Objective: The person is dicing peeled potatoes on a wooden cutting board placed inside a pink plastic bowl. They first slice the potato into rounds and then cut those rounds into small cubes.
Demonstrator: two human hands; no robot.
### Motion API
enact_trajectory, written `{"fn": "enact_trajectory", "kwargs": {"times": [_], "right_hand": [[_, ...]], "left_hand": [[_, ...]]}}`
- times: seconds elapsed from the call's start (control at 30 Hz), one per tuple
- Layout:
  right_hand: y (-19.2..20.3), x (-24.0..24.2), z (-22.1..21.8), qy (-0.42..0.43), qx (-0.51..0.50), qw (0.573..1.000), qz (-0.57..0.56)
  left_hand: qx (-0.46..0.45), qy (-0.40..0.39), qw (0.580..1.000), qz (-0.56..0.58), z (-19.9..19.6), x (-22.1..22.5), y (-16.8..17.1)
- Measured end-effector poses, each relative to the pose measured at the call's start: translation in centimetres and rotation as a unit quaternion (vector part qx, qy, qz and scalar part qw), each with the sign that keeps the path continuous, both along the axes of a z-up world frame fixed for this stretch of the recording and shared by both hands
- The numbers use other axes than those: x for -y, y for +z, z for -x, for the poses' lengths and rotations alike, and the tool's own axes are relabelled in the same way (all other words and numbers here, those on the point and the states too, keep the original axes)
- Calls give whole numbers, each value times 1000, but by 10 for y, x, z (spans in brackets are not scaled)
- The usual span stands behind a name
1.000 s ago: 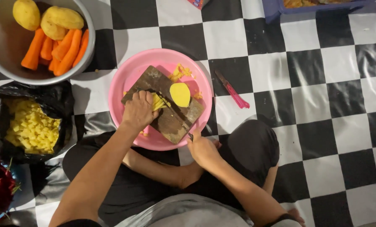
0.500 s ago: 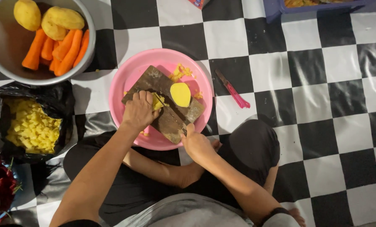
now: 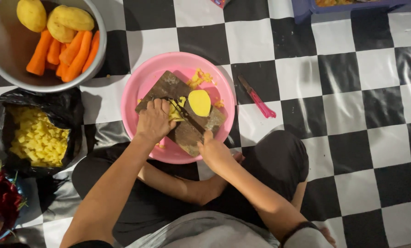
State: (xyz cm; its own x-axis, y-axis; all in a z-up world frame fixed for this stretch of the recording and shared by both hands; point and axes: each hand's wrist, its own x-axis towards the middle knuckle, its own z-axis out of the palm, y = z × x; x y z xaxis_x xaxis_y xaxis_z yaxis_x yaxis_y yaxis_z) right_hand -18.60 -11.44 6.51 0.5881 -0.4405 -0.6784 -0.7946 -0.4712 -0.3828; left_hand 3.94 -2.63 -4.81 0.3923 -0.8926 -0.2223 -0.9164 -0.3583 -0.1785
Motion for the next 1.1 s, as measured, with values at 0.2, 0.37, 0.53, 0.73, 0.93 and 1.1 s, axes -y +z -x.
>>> {"fn": "enact_trajectory", "kwargs": {"times": [0.2, 0.37, 0.53, 0.73, 0.93, 1.1], "right_hand": [[-12, -6, 43, 23, -21, 999, 27], [13, -9, 34, -2, -7, 1000, 19], [9, -11, 21, 0, -16, 1000, 12], [14, -18, 16, 48, 1, 997, 62], [2, -15, -2, 33, 12, 998, 47], [-14, -13, -16, 46, 17, 997, 62]], "left_hand": [[15, 6, 1000, -7, 5, 1, 14], [-12, 26, 1000, -5, 10, 2, 52], [-13, 42, 999, -9, 12, 0, 51], [-19, 20, 1000, -12, 10, -5, 31], [-8, 6, 1000, -6, 4, -4, 13], [-3, 9, 1000, -2, 5, -4, 8]]}}
